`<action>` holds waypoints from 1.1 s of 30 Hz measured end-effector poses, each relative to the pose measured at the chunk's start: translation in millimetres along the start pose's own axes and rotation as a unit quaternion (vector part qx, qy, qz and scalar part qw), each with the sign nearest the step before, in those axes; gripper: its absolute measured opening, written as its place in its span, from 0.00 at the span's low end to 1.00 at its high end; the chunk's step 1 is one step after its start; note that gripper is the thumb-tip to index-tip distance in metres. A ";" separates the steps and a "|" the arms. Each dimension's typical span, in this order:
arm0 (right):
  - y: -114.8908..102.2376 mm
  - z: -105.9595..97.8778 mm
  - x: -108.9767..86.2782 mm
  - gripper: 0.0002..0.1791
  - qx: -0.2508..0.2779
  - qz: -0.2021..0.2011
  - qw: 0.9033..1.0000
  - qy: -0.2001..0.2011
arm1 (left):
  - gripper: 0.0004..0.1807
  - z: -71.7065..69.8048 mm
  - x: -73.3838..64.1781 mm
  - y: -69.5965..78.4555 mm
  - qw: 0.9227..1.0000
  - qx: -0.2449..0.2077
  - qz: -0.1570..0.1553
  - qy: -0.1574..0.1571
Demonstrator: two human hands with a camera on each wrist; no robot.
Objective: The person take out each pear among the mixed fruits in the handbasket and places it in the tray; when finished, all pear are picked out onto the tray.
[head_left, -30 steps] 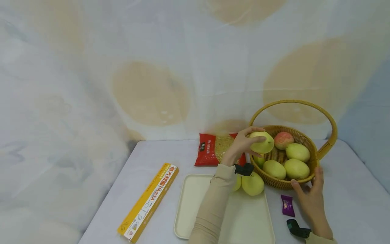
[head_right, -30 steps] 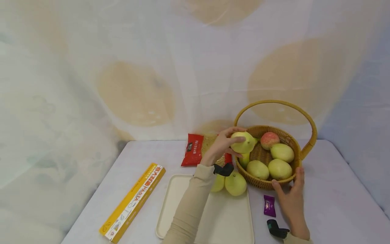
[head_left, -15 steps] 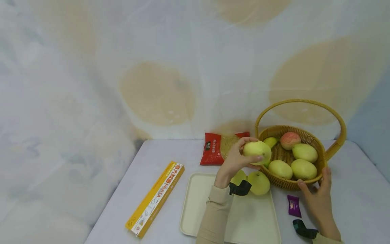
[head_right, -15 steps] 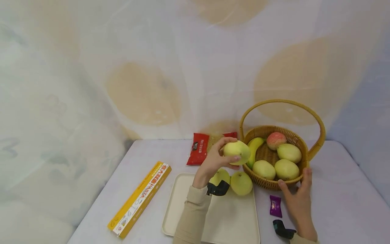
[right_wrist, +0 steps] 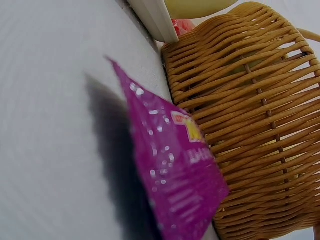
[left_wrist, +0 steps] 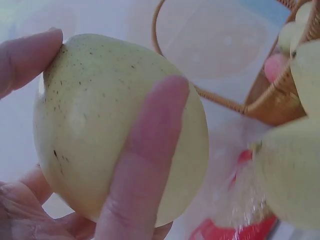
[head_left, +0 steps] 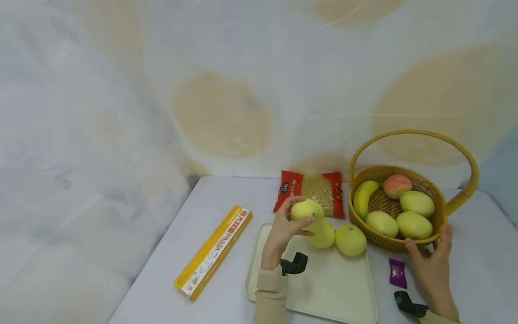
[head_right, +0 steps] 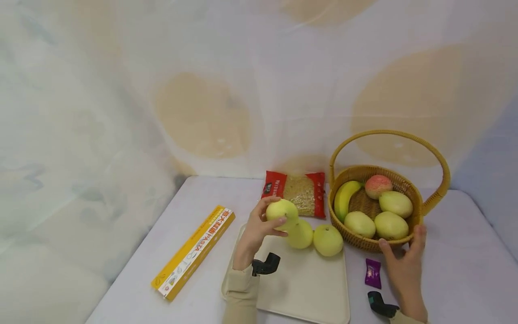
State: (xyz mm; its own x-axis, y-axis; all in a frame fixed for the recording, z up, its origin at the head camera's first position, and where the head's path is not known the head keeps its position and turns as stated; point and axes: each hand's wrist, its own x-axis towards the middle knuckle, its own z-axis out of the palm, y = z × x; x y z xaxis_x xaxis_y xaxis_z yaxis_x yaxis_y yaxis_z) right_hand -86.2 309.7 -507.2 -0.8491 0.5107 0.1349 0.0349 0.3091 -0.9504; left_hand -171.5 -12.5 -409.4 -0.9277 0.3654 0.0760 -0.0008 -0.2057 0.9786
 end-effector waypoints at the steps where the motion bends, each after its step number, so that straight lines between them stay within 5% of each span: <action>1: 0.3 -0.3 0.4 0.50 -0.001 0.005 1.000 -0.001 | 0.29 -4.2 -0.6 -2.2 1.000 -0.002 -0.002 0.008; 12: -5.0 -2.0 -0.1 0.51 0.001 0.022 1.000 0.005 | 0.31 -30.6 -0.9 -34.7 0.997 -0.010 -0.046 0.061; 23: -7.2 0.1 -1.4 0.51 0.008 0.012 1.000 0.003 | 0.32 -29.6 4.7 -54.0 0.990 0.026 -0.083 0.111; 33: -5.1 0.1 0.0 0.51 0.005 0.006 1.000 0.000 | 0.26 -28.0 8.0 -60.1 0.986 0.059 -0.095 0.121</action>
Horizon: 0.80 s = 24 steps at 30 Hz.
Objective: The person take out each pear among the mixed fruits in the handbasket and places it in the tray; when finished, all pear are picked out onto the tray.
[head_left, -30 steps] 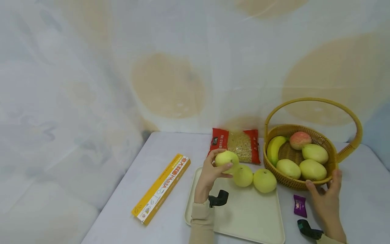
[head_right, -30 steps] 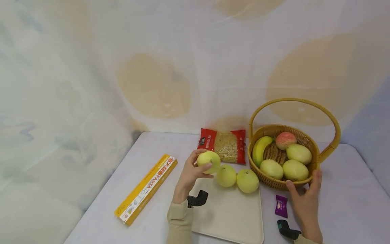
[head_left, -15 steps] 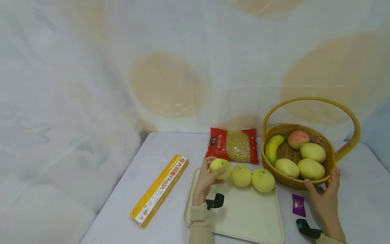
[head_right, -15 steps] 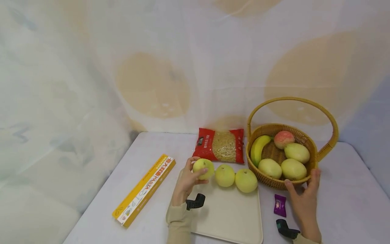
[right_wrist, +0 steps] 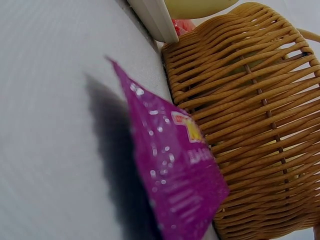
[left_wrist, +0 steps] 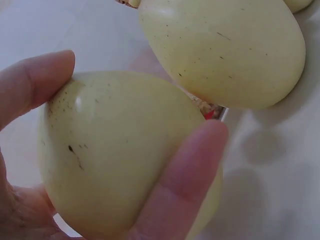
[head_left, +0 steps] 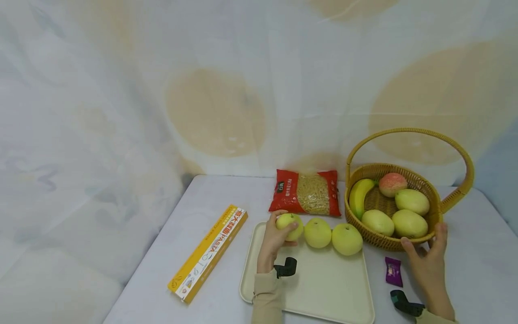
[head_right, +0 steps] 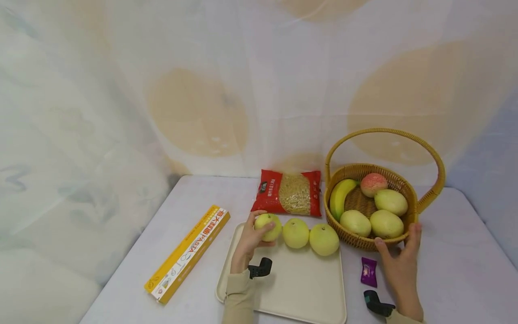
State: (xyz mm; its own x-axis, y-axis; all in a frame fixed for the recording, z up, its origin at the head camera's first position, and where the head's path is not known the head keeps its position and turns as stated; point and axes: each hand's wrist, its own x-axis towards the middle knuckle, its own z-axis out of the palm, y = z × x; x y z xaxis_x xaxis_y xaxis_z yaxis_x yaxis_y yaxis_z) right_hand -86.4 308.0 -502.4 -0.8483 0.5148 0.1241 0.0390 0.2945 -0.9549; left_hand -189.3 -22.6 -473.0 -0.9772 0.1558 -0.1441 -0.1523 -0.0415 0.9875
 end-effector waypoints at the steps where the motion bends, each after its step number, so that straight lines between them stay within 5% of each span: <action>1: 0.0 0.2 0.2 0.51 0.001 0.000 1.000 -0.001 | 0.25 0.2 0.0 -0.3 1.000 0.004 0.001 0.003; 12: 0.2 0.3 -1.3 0.51 0.002 0.005 1.000 0.001 | 0.25 4.3 -2.0 -3.3 0.999 0.036 -0.015 0.032; 24: 2.6 -1.0 -0.4 0.50 0.002 -0.012 1.000 -0.002 | 0.20 2.6 -5.3 1.4 1.000 0.014 -0.006 0.011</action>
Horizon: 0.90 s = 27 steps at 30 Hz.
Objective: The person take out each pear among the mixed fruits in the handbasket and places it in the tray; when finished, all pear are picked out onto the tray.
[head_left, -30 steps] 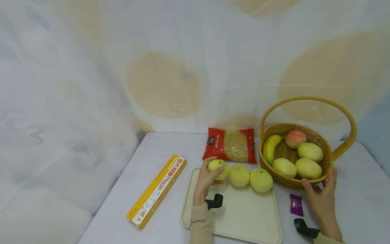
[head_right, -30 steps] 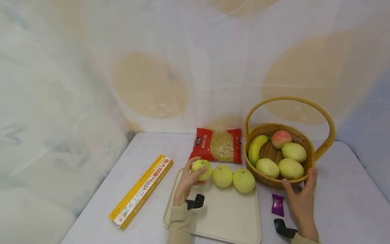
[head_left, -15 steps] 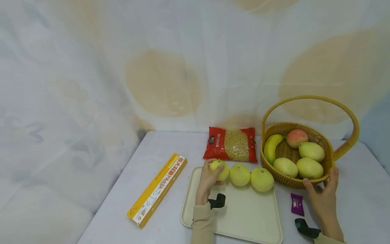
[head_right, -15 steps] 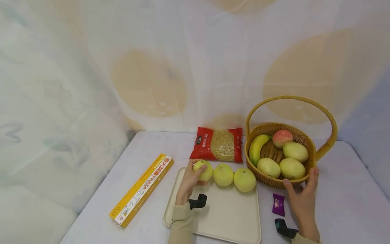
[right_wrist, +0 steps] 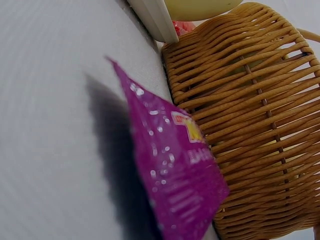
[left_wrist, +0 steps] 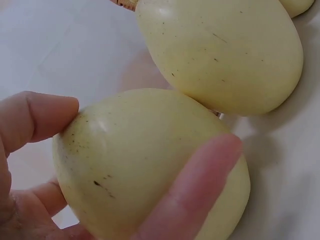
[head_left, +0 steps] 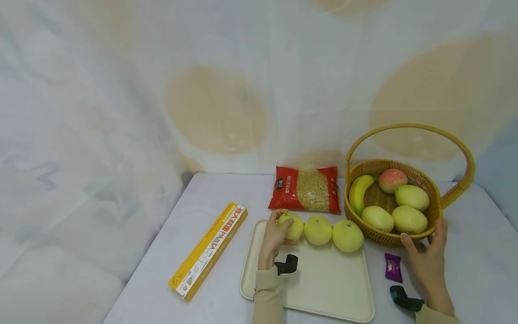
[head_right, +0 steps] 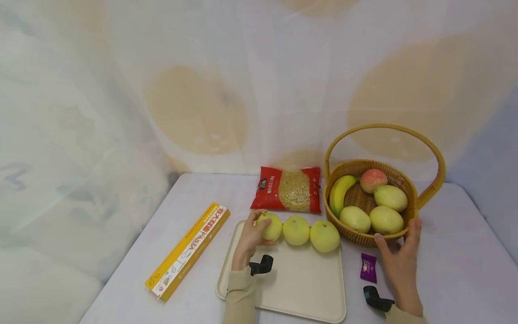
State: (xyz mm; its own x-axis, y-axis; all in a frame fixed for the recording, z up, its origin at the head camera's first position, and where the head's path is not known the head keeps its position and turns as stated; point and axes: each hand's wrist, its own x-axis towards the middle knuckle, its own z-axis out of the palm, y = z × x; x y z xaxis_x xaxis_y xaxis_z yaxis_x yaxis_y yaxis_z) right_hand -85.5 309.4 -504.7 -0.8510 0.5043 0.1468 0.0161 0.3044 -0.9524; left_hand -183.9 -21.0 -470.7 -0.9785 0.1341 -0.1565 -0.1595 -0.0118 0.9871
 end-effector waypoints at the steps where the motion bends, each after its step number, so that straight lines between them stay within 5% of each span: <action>1: 0.1 0.5 0.4 0.50 -0.001 -0.003 1.000 -0.002 | 0.20 -0.6 -0.5 0.9 1.000 0.001 -0.001 0.001; 6: -0.5 1.3 -0.5 0.50 -0.004 -0.006 1.000 -0.001 | 0.22 -1.9 -1.5 1.9 1.000 0.020 -0.004 -0.008; 12: 1.4 0.7 0.0 0.50 -0.006 -0.002 1.000 -0.002 | 0.23 -6.1 2.7 -4.3 0.994 0.104 0.005 -0.029; 18: -0.6 -0.4 -0.7 0.50 -0.011 0.003 1.000 -0.007 | 0.24 -6.7 4.1 -6.2 0.992 0.116 0.002 -0.051; 27: -1.8 -0.5 0.6 0.50 -0.009 0.004 1.000 -0.005 | 0.23 -0.9 -3.0 8.9 0.987 0.151 0.050 0.015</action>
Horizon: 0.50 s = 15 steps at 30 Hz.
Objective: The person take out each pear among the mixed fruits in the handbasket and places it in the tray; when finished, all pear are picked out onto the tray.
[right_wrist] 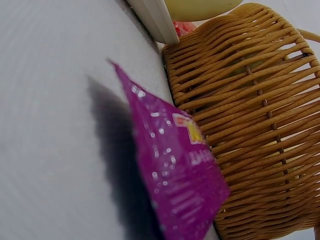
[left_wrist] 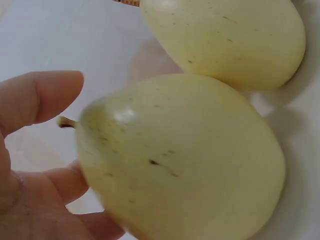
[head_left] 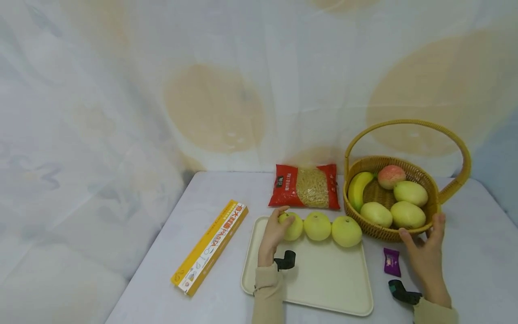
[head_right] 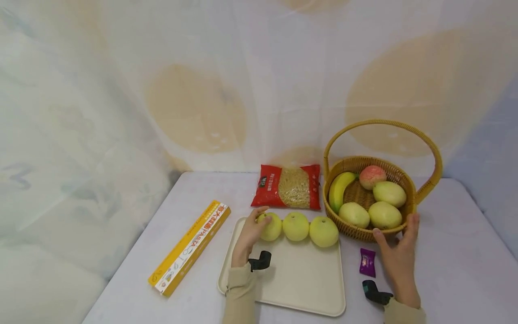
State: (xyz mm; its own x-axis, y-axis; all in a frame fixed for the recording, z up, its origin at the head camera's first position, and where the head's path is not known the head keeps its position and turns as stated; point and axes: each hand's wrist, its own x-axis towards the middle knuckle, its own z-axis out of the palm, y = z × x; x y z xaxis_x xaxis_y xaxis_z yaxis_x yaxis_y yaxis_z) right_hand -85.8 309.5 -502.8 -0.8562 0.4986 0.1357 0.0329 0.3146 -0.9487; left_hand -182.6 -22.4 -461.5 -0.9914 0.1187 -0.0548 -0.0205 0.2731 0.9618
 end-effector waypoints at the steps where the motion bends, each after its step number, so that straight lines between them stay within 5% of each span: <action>1: 0.2 0.0 0.1 0.50 0.000 0.001 1.000 -0.001 | 0.22 -1.0 -1.9 2.7 1.000 -0.001 0.006 0.014; 8: 0.0 -0.5 -0.3 0.50 0.000 -0.004 1.000 -0.001 | 0.21 -8.3 -15.0 32.8 0.992 -0.054 0.067 0.097; 11: 0.0 -0.2 -0.8 0.49 -0.003 -0.003 1.000 0.002 | 0.21 -2.9 -16.3 51.1 0.987 -0.090 0.099 0.090; 15: 0.2 0.8 -1.1 0.50 0.002 -0.007 1.000 0.001 | 0.21 17.5 -10.2 76.9 0.982 -0.124 0.133 0.040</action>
State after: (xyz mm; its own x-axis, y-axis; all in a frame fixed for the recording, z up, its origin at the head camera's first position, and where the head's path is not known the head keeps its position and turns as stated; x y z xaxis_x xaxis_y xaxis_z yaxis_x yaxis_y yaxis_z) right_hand -85.2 308.4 -503.3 -0.8554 0.4957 0.1500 0.0184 0.3186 -0.9477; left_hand -171.8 14.2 -391.7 -0.9727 0.0755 0.2193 0.2199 -0.0002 0.9755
